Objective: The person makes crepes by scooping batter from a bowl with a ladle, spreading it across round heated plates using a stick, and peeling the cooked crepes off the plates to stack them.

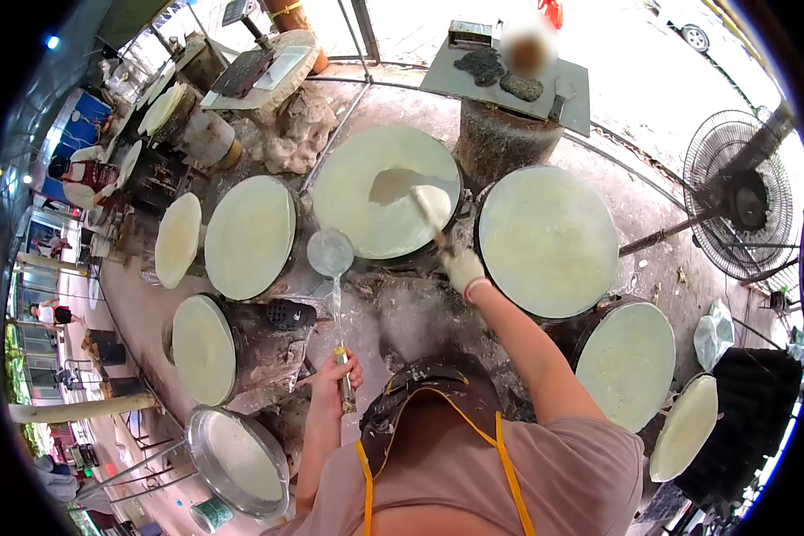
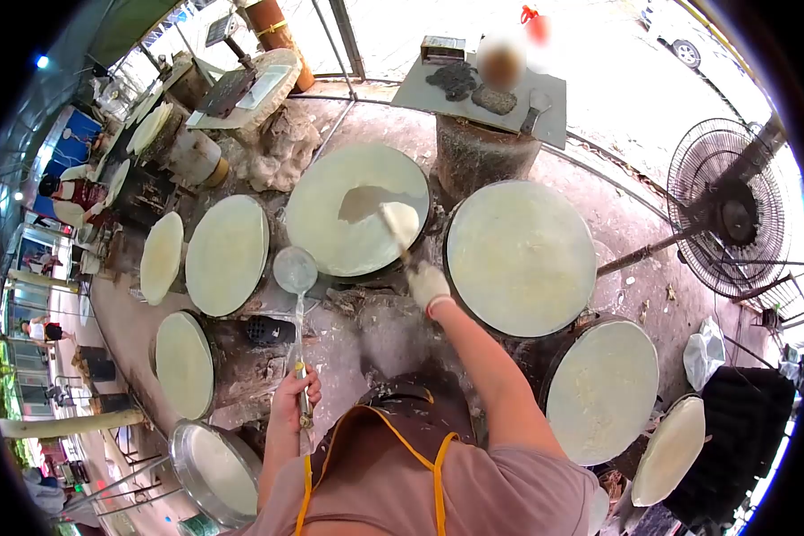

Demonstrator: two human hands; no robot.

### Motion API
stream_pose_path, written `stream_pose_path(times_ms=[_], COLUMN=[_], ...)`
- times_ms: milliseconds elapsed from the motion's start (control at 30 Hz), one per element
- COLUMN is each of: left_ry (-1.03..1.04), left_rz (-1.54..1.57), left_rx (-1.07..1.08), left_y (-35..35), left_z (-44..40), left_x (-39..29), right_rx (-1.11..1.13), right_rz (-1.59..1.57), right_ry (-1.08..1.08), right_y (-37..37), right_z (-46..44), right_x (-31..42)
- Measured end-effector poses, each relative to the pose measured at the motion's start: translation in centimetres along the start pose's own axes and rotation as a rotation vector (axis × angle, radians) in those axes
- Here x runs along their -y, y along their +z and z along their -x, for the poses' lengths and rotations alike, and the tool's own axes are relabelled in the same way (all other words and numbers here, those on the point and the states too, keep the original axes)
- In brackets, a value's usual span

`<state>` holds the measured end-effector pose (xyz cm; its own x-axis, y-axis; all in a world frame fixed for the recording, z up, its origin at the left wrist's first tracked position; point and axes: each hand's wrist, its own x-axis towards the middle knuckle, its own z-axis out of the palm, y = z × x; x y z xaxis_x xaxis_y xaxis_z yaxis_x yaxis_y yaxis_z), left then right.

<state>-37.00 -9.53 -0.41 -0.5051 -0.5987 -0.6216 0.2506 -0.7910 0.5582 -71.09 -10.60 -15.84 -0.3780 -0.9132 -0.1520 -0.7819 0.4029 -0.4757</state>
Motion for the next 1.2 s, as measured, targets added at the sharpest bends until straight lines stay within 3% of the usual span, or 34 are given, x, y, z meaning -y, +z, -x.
stream_pose_path(times_ms=[33,100,167,267,367,400,433,500,567,600,633,700,767,833,900,933,967,1033,1133,1167,1200], left_ry=[-0.012,-0.034,-0.043,-0.043,-0.066,-0.068,-0.072,-0.085,-0.102,-0.116,-0.129,-0.141,-0.157,-0.160,-0.162,-0.154,-0.145,-0.129,-0.142,-0.149,-0.153], left_rz=[-0.005,-0.016,0.007,-0.003,0.004,0.015,0.007,-0.013,0.000,0.014,0.031,0.034,0.024,0.007,-0.005,-0.014,-0.035,-0.083,-0.083,-0.056,-0.028], left_rx=[-0.003,-0.007,0.020,0.027,0.042,0.034,0.036,0.039,0.058,0.075,0.091,0.095,0.084,0.097,0.130,0.130,0.144,0.167,0.131,0.148,0.165], left_y=[-0.2,-1.0,-1.5,-1.5,-2.7,-2.5,-2.6,-3.1,-3.4,-4.1,-4.8,-5.7,-6.2,-5.8,-5.3,-4.8,-4.6,-4.4,-3.1,-3.1,-3.3], left_z=[-0.4,-1.3,-1.5,-1.5,-2.0,-1.8,-1.9,-1.9,-1.8,-2.0,-2.1,-2.5,-3.1,-3.5,-3.6,-3.5,-3.6,-3.8,-3.7,-3.9,-4.2], left_x=[-0.1,-0.2,-0.8,-1.9,-2.9,-3.3,-3.6,-4.2,-5.0,-5.2,-5.3,-5.8,-6.2,-7.0,-7.7,-8.0,-8.1,-8.2,-8.3,-8.0,-7.7], right_rx=[0.023,0.139,0.234,-0.076,-0.168,-0.206,-0.277,-0.203,-0.126,-0.208,-0.281,-0.610,-0.547,-0.401,-0.302,-0.420,-0.579,-0.443,-0.228,-0.141,-0.277], right_rz=[-0.268,-0.283,-0.389,-0.263,-0.314,-0.277,-0.301,-0.111,-0.308,-0.068,-0.522,-1.175,-1.198,-0.978,-0.867,-1.071,-0.978,-0.835,-0.559,-0.513,-0.619], right_ry=[0.113,-0.066,0.004,0.393,0.523,0.444,0.433,0.321,0.253,-0.085,0.125,0.454,0.631,0.479,0.568,0.662,0.689,0.724,0.324,0.397,0.439], right_y=[-0.5,3.2,4.2,2.9,-3.6,-1.1,-3.2,0.3,-0.6,2.4,0.2,6.4,5.1,3.9,2.5,2.1,1.7,-0.1,-2.0,-4.4,-3.7], right_z=[2.2,6.6,10.1,6.8,-2.1,-6.3,-7.1,-9.8,-5.3,-3.7,-0.5,-1.4,-1.1,-1.8,-1.8,-1.7,-1.2,-0.1,-2.0,-1.7,-2.2], right_x=[1.4,0.3,-0.2,0.2,2.1,-0.6,0.9,-0.8,2.7,1.2,4.2,2.4,5.9,7.1,6.4,6.5,6.6,8.7,7.2,7.6,6.3])
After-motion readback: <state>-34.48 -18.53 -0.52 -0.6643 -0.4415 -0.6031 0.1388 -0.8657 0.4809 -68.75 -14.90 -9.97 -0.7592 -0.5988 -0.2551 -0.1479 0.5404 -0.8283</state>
